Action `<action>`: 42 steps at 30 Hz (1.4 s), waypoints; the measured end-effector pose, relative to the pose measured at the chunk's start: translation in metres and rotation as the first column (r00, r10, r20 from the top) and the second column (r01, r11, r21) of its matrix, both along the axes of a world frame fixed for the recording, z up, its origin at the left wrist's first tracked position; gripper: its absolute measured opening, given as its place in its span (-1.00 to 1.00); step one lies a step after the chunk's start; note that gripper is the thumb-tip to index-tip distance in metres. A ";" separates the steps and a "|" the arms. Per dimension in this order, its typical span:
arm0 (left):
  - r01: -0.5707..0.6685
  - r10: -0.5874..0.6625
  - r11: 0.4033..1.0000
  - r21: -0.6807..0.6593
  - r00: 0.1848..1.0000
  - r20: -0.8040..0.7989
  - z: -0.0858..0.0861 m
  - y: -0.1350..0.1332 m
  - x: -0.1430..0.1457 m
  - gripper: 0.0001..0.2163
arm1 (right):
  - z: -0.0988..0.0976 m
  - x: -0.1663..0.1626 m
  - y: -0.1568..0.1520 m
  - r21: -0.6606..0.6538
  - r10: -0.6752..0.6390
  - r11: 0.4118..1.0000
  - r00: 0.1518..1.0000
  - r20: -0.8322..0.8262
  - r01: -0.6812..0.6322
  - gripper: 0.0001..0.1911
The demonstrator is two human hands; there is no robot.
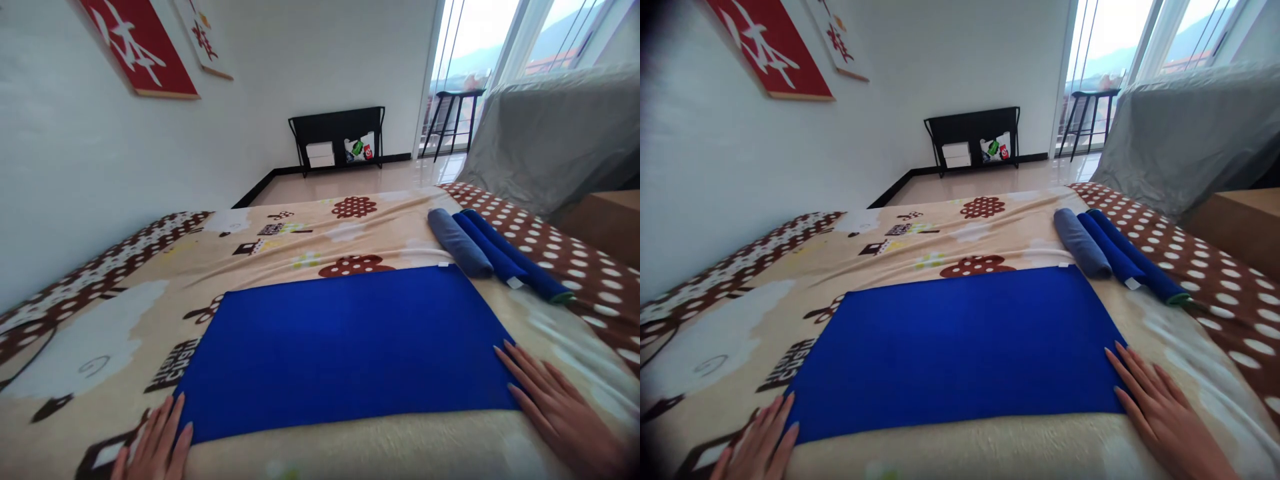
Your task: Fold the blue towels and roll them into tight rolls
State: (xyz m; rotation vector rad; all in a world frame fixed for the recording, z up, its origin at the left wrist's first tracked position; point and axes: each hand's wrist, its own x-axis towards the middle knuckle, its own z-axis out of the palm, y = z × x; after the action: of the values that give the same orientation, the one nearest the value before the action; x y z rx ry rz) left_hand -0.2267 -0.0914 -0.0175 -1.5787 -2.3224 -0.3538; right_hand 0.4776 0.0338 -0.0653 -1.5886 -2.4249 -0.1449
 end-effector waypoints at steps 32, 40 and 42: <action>0.496 -0.438 0.841 -0.214 0.858 0.267 0.040 0.127 0.259 -0.29 | 0.065 -0.308 0.023 -0.176 -0.037 0.984 0.978 -0.204 0.001 -0.38; 0.488 -0.415 0.839 -0.240 0.860 0.296 0.041 0.127 0.256 -0.31 | 0.061 -0.308 0.022 -0.205 -0.068 0.978 0.975 -0.212 0.024 -0.38; 0.490 -0.418 0.838 -0.238 0.859 0.297 0.042 0.128 0.260 -0.31 | 0.063 -0.310 0.023 -0.212 -0.068 0.977 0.975 -0.213 0.022 -0.37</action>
State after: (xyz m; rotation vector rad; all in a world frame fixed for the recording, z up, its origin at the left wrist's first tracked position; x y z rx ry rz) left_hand 0.0332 0.0361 0.0240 -2.3797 -2.2159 -0.3079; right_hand 0.1681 0.0566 -0.0021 -1.6471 -2.2946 0.2735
